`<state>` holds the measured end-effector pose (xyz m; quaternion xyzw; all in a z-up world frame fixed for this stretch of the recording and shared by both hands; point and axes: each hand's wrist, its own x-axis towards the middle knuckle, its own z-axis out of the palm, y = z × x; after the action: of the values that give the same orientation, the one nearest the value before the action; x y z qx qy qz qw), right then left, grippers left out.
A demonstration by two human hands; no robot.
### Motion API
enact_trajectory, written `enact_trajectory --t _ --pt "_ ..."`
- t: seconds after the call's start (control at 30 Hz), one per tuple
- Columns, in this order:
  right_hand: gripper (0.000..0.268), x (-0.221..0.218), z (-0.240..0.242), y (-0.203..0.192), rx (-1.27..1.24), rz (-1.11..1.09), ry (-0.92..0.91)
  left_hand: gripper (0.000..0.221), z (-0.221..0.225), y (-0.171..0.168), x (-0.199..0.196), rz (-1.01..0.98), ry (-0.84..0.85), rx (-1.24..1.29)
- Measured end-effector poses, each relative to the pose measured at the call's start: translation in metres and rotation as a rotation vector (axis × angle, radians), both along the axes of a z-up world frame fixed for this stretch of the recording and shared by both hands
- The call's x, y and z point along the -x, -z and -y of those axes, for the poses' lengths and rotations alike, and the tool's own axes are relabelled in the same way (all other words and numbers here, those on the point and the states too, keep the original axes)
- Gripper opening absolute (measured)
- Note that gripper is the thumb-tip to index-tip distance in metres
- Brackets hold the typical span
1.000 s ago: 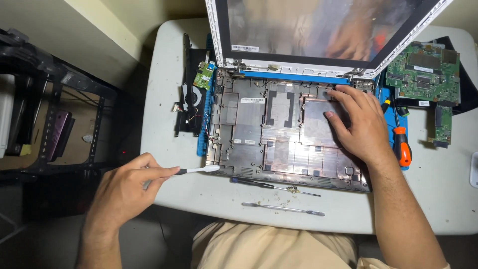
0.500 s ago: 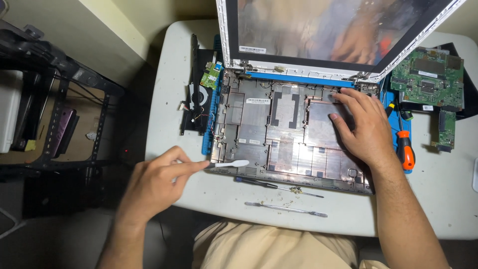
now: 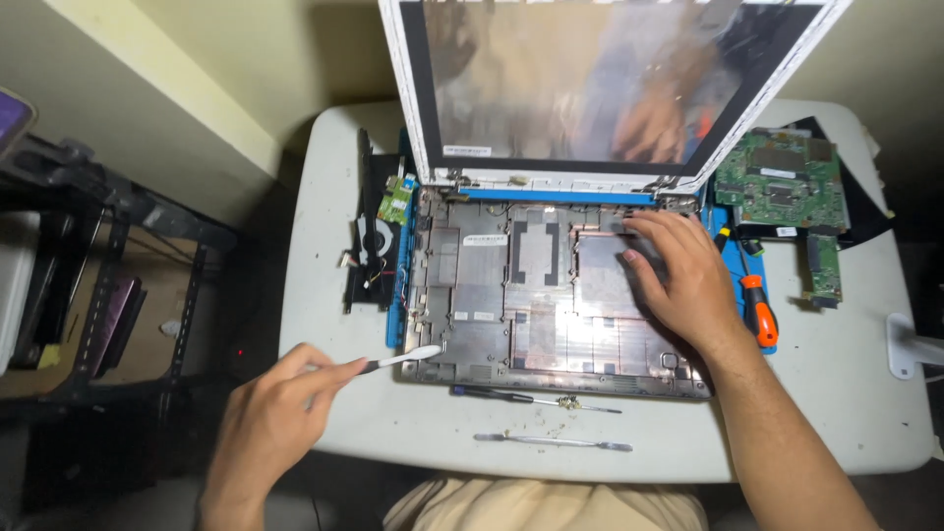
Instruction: Disassembling a laptop, cleaning components with a brush, and reassembling parts like the screen and motherboard.
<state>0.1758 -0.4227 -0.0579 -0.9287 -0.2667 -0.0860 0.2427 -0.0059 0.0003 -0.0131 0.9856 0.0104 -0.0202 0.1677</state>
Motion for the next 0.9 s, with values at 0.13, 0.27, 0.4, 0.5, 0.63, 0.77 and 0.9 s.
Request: enact_trajectory --t 0.13,0.27,0.4,0.5,0.63,0.77,0.9 --pt "0.028 -0.002 -0.012 -0.039 -0.086 0.161 0.035 0.028 -0.008 0.017 0.011 0.218 -0.071 0.101" --pt "0.017 -0.030 -0.025 -0.099 -0.146 0.398 0.021 0.030 0.040 0.049 -0.009 0.406 -0.081 0.435" --pt "0.020 -0.086 -0.029 -0.152 -0.096 0.477 -0.051 0.024 0.082 0.092 -0.019 0.544 -0.208 0.576" --pt "0.068 -0.122 -0.043 -0.167 0.236 0.357 -0.060 0.021 0.091 0.089 -0.024 0.659 -0.266 0.492" --pt "0.085 -0.129 -0.058 -0.140 0.401 0.384 -0.029 0.025 0.088 0.093 -0.029 0.704 -0.307 0.490" --pt "0.048 -0.104 -0.062 -0.129 0.393 0.697 0.061 0.031 0.085 0.090 -0.029 0.663 -0.309 0.534" --pt "0.028 -0.071 -0.061 -0.124 0.334 0.793 0.114 0.022 0.083 0.100 -0.029 0.637 -0.310 0.671"
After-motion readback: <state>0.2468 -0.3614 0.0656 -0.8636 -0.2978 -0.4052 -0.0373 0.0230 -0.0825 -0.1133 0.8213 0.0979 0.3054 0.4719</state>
